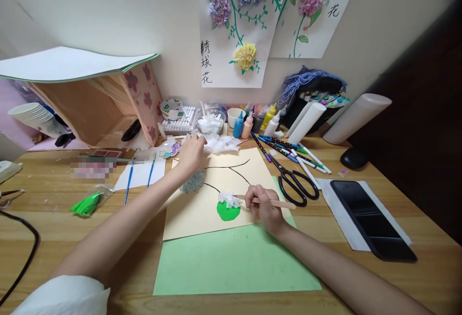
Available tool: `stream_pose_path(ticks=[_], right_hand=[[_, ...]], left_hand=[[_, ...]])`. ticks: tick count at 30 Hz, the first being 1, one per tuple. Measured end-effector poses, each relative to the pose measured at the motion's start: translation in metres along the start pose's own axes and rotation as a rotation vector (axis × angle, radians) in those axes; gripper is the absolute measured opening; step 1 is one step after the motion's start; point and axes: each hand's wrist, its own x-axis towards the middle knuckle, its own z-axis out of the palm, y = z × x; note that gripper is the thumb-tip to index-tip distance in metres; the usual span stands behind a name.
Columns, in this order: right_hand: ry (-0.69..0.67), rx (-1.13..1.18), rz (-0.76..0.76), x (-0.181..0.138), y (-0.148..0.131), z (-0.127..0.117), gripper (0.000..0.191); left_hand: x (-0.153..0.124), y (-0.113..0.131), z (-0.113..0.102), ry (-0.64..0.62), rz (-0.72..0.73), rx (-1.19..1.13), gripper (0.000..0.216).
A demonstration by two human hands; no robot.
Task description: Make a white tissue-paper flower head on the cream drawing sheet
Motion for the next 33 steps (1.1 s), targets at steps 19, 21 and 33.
stream_pose_path(ticks=[19, 21, 33], right_hand=[[0.034, -0.059, -0.066, 0.001, -0.003, 0.000, 0.054], [0.051, -0.064, -0.077, 0.001, -0.004, 0.001, 0.054], [-0.055, -0.174, -0.412, -0.009, -0.012, -0.002, 0.053]], left_hand=[[-0.004, -0.011, -0.032, 0.192, -0.060, -0.275, 0.023], [-0.022, -0.003, -0.048, 0.207, -0.050, -0.366, 0.021], [-0.130, 0.044, -0.015, -0.353, -0.085, -0.782, 0.011]])
